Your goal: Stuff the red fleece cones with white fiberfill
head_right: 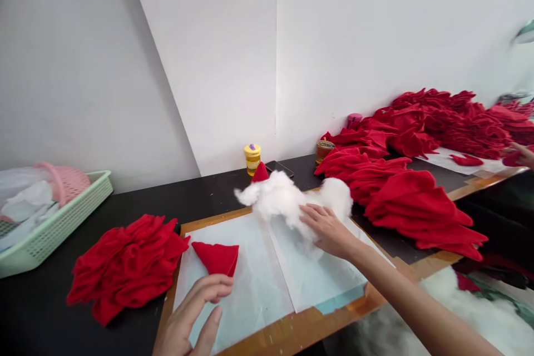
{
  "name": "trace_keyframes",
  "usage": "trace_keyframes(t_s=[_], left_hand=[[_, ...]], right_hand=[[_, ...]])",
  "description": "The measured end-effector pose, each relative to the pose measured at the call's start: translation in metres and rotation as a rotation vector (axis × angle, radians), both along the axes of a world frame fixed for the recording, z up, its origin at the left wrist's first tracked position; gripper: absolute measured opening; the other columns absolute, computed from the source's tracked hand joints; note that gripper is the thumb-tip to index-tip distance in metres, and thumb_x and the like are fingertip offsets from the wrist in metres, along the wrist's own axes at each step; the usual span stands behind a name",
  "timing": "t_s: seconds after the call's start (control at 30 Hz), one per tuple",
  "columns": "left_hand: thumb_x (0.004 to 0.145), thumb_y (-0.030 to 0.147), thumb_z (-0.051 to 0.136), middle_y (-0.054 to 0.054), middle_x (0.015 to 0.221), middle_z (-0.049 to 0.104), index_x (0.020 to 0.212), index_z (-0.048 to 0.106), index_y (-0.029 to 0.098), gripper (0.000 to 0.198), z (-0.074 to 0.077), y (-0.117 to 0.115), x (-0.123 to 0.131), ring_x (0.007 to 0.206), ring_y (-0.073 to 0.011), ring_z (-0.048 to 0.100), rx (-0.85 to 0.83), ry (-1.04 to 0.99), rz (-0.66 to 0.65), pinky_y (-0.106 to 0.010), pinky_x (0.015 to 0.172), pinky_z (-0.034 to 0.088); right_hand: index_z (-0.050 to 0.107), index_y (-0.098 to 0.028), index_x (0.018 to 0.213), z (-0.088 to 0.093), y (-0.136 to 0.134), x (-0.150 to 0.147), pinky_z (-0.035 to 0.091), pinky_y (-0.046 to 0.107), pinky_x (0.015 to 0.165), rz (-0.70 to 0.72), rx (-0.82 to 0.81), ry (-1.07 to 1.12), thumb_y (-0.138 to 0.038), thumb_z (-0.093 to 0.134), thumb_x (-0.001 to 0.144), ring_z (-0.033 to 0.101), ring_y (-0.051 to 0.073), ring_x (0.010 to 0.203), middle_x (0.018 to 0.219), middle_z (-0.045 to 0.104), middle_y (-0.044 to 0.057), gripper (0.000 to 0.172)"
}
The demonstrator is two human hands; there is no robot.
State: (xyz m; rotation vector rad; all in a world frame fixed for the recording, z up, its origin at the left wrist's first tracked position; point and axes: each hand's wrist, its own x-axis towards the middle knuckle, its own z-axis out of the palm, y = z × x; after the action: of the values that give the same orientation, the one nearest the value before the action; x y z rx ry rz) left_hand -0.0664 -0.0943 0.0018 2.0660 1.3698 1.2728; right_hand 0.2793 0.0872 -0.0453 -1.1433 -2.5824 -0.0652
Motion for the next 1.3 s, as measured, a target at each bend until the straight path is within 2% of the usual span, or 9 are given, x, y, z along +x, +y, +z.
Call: trace_keyframes(t_s=[0.2, 0.3, 0.37, 0.5, 0.6, 0.83, 1.0, 1.13, 1.3], left_hand=[[0.088, 0.022, 0.056, -0.015, 0.142, 0.058, 0.133, 0.058, 0.022, 0.045, 0.032, 0.082, 0.027, 0.134, -0.0307, 0.053, -0.128, 0.319, -0.088, -0.049, 0.112, 0.046], [0.076, 0.025, 0.075, -0.02, 0.164, 0.028, 0.154, 0.035, 0.018, 0.088, 0.025, 0.128, 0.065, 0.15, -0.0383, 0.03, -0.272, 0.494, -0.192, -0.051, 0.118, 0.037], [0.068, 0.023, 0.084, -0.021, 0.165, 0.025, 0.155, 0.034, 0.021, 0.1, 0.011, 0.153, 0.089, 0.146, -0.0423, 0.036, -0.322, 0.579, -0.223, -0.049, 0.111, 0.044], [0.09, 0.024, 0.068, -0.012, 0.123, 0.066, 0.121, 0.065, 0.015, 0.033, -0.011, 0.19, 0.097, 0.106, -0.026, 0.068, -0.343, 0.578, -0.135, -0.043, 0.092, 0.056], [0.097, 0.035, 0.061, -0.008, 0.116, 0.067, 0.112, 0.065, 0.015, 0.026, -0.004, 0.21, 0.058, 0.1, -0.0215, 0.066, -0.298, 0.485, 0.04, -0.043, 0.089, 0.057], [0.089, 0.017, 0.053, -0.005, 0.093, 0.067, 0.098, 0.068, 0.015, 0.018, 0.036, 0.21, -0.036, 0.083, -0.0182, 0.061, -0.158, 0.122, 0.325, -0.029, 0.076, 0.049], [0.083, 0.034, 0.06, 0.003, 0.072, 0.062, 0.098, 0.07, 0.018, 0.024, 0.03, 0.203, -0.034, 0.062, -0.0136, 0.053, -0.168, -0.102, 0.178, -0.024, 0.061, 0.042], [0.08, 0.039, 0.065, 0.003, 0.072, 0.063, 0.097, 0.069, 0.019, 0.027, 0.037, 0.203, -0.02, 0.063, -0.0134, 0.055, -0.178, -0.26, 0.02, -0.024, 0.063, 0.044], [0.076, 0.036, 0.071, 0.001, 0.076, 0.067, 0.091, 0.069, 0.02, 0.022, 0.062, 0.189, -0.005, 0.067, -0.014, 0.059, -0.18, -0.355, -0.113, -0.024, 0.067, 0.046]], right_hand=[[0.066, -0.028, 0.119, -0.007, -0.01, 0.035, 0.039, 0.052, 0.112, 0.026, -0.049, -0.05, 0.005, 0.051, 0.059, 0.039, 0.031, 0.145, 0.159, 0.044, 0.004, 0.07], [0.066, -0.027, 0.122, -0.021, -0.012, 0.037, 0.043, 0.051, 0.111, 0.003, -0.059, -0.017, 0.008, 0.046, 0.056, 0.041, 0.03, 0.144, 0.158, 0.045, 0.005, 0.077], [0.067, -0.026, 0.123, -0.028, -0.012, 0.036, 0.043, 0.051, 0.112, -0.021, -0.067, 0.009, 0.008, 0.045, 0.054, 0.042, 0.031, 0.143, 0.158, 0.046, 0.005, 0.08], [0.069, -0.024, 0.12, -0.027, -0.007, 0.039, 0.044, 0.05, 0.111, -0.106, -0.109, 0.025, 0.008, 0.044, 0.055, 0.048, 0.03, 0.139, 0.151, 0.054, 0.006, 0.076], [0.07, -0.021, 0.119, -0.021, 0.0, 0.04, 0.044, 0.048, 0.111, -0.135, -0.126, 0.034, 0.007, 0.045, 0.058, 0.051, 0.03, 0.136, 0.145, 0.06, 0.009, 0.072], [0.07, -0.021, 0.125, -0.019, 0.008, 0.036, 0.045, 0.054, 0.109, -0.155, -0.186, 0.04, 0.003, 0.053, 0.062, 0.052, 0.035, 0.136, 0.147, 0.057, 0.013, 0.069], [0.053, -0.037, 0.145, 0.037, -0.004, 0.038, 0.039, 0.059, 0.114, -0.061, -0.302, 0.087, -0.032, 0.079, 0.071, 0.038, 0.039, 0.146, 0.162, 0.039, 0.007, 0.079], [0.049, -0.026, 0.147, 0.097, 0.006, -0.022, 0.037, 0.053, 0.116, -0.043, -0.135, 0.353, -0.036, 0.056, 0.094, 0.048, 0.032, 0.14, 0.151, 0.052, 0.013, 0.054], [0.049, -0.017, 0.146, 0.114, 0.068, -0.13, 0.035, 0.048, 0.117, 0.068, -0.182, 0.415, -0.013, 0.067, 0.077, 0.041, 0.032, 0.144, 0.155, 0.047, 0.016, 0.072]])
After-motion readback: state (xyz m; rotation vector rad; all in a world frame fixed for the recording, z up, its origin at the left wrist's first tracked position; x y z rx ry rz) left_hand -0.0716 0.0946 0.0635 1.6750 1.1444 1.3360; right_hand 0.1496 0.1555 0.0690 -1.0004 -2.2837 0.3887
